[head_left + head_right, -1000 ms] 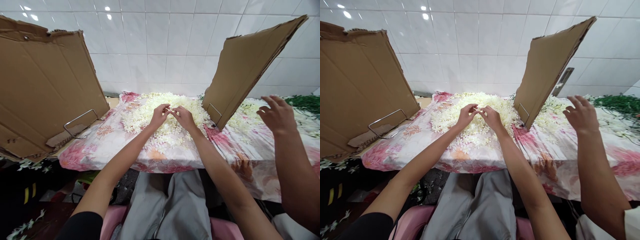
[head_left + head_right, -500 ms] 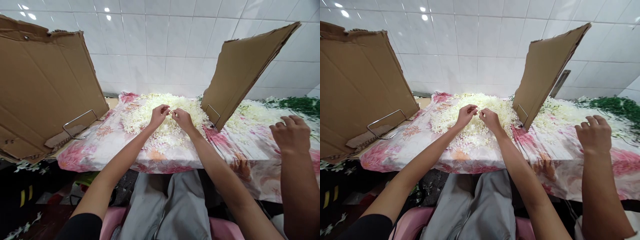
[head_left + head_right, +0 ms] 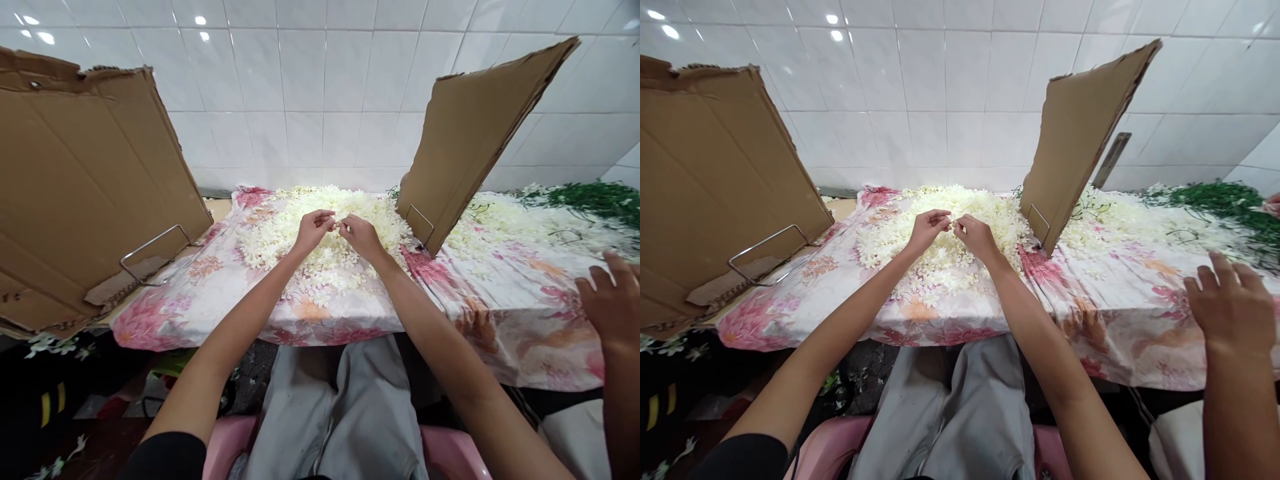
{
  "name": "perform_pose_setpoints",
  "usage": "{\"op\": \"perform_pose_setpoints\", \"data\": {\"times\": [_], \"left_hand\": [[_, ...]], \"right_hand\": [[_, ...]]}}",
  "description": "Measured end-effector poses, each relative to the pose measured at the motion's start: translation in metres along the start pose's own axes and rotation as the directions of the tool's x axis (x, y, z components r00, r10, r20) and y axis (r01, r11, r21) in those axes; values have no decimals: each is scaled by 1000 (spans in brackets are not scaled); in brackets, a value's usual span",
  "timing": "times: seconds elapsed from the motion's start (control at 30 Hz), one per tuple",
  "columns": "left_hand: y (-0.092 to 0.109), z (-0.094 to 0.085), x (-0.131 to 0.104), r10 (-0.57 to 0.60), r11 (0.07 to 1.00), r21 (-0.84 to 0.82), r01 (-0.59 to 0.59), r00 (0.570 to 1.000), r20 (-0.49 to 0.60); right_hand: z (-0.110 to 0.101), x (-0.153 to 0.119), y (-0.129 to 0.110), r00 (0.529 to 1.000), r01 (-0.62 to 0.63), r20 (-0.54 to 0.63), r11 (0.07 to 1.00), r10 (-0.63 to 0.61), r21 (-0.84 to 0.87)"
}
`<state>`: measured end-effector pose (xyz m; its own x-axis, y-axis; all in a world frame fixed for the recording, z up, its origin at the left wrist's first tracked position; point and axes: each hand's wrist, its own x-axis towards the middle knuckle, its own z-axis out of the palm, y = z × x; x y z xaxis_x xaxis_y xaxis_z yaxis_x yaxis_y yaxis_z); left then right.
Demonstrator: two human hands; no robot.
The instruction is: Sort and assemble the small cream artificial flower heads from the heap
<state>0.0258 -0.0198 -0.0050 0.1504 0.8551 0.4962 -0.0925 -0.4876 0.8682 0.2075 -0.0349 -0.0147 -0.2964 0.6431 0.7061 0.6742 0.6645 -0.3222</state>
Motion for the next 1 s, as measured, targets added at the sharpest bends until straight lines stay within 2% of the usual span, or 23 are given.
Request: {"op": "perform_pose_setpoints", "data": {"times": [0.3, 0.47, 0.7, 0.9, 1.0], "left_hand": [[-3, -1, -3, -17, 999, 50, 16, 1000, 21], [-7, -6, -1, -76, 996, 46, 75, 997, 20], [-9, -6, 1, -148, 989, 18, 148, 989, 11], [-4, -8, 1, -209, 978, 6, 209, 978, 23], [0, -7, -2, -179, 984, 26, 178, 983, 36]], "right_hand": [[1, -3, -3, 1000, -13, -8, 999, 13, -40], [4, -2, -5, 1000, 17, 12, 993, -15, -114], [6, -3, -3, 1000, 7, 15, 992, -5, -124], [7, -1, -2, 1000, 11, 25, 993, -9, -114], [6, -1, -5, 999, 25, 23, 994, -23, -108]]}}
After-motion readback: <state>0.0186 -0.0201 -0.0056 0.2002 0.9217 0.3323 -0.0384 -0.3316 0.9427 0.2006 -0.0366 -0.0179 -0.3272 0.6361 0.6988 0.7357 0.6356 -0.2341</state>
